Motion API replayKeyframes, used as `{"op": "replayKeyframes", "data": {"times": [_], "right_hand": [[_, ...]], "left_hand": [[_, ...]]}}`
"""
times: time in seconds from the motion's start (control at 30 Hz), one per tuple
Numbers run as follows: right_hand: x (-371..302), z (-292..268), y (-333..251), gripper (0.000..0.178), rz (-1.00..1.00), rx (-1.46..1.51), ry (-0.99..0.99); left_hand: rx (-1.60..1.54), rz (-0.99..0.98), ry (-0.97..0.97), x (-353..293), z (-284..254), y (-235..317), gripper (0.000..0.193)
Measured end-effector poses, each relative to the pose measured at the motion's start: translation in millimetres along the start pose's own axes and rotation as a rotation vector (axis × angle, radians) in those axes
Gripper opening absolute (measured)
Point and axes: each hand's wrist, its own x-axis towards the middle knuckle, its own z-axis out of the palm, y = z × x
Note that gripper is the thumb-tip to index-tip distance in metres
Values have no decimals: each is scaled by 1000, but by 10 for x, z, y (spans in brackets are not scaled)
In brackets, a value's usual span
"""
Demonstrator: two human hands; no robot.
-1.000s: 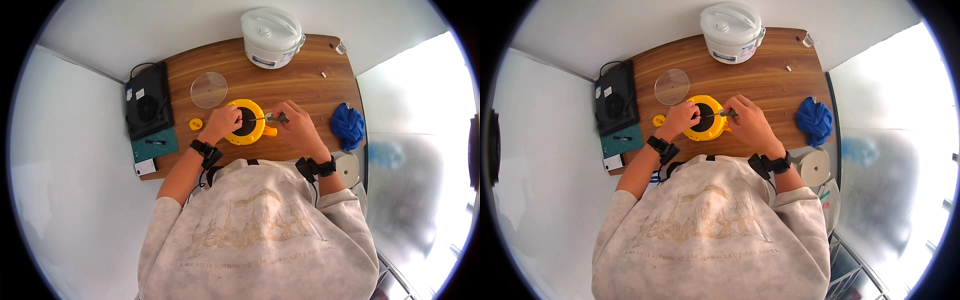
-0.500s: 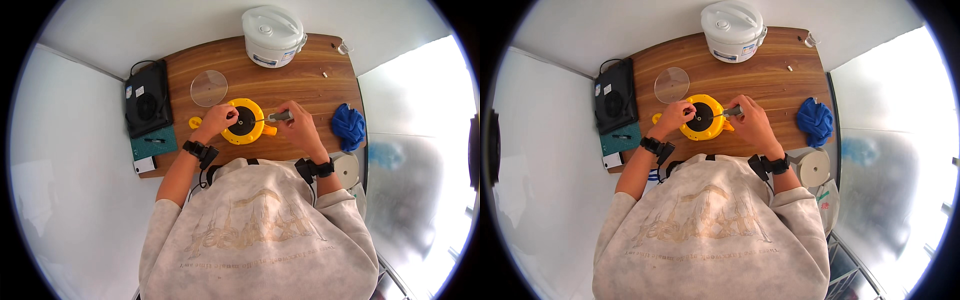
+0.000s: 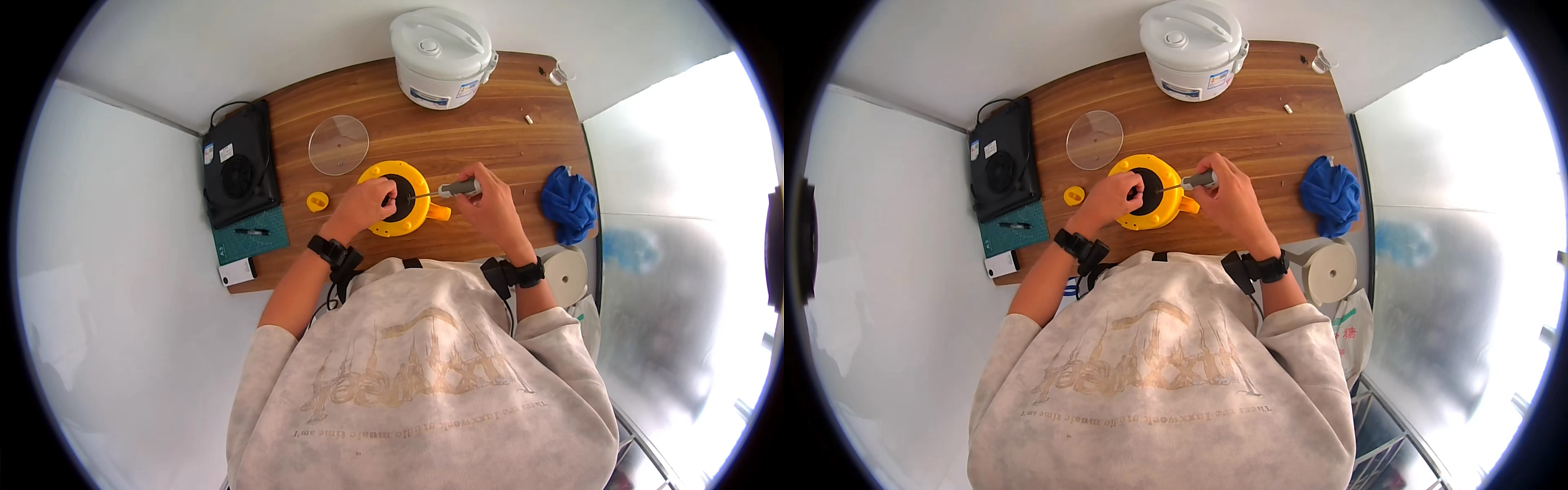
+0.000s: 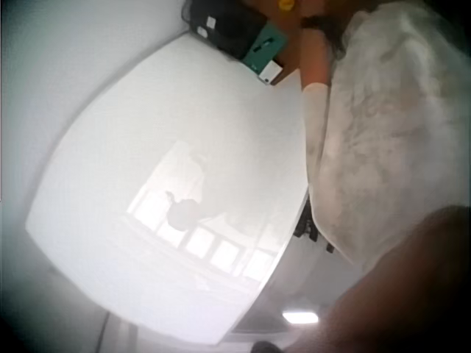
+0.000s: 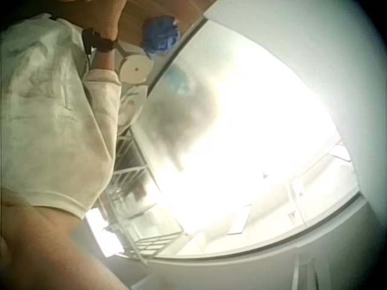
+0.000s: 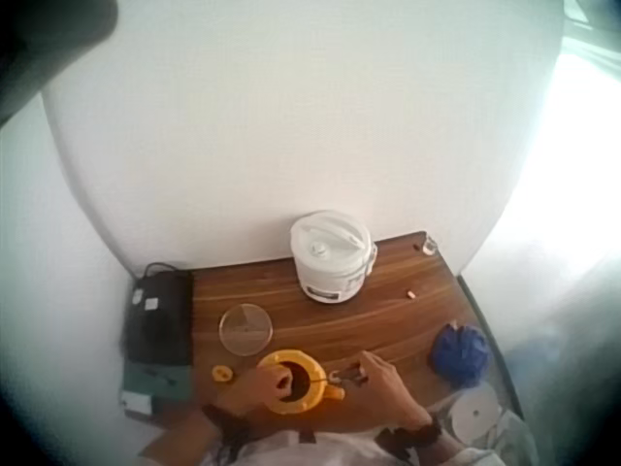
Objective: The person disassembles a white rice cooker lid and a yellow electric pot. They use a screwdriver to remove screws from the pot's glass lid and the pot's base, separating the components.
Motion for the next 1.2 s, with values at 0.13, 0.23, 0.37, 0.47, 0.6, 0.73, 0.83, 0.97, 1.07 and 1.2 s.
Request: {"op": "replayKeyframes", "data": {"times": [0.13,0.23,0.37,0.47,0.6,0.73,0.83,0.97,1.07,1.2], "right_hand": [[0,16,57,25,-17,-10,20],[-1,22,54,25,-10,-3,18],[1,23,46,26,-10,-9,15],[5,23,47,26,-2,-14,7],[11,29,47,26,-15,0,10],[12,37,64,26,-16,2,12],[12,37,65,26,-14,-2,12],[14,39,72,27,-14,-7,16],[15,37,104,27,2,-13,5],[11,37,105,28,2,-35,5]], "left_hand": [[-54,8,-20,-3,47,24,14],[-83,43,-13,-8,55,32,14],[-118,47,-16,-20,76,7,15],[-120,64,-17,-28,67,9,17],[-195,72,-49,-20,90,-78,21],[-203,27,-79,8,51,-32,22],[-224,21,-81,20,50,-54,18],[-197,19,-39,10,77,-72,14],[-224,-37,22,-37,22,-48,13],[-282,-138,161,-212,-138,-230,13]]}}
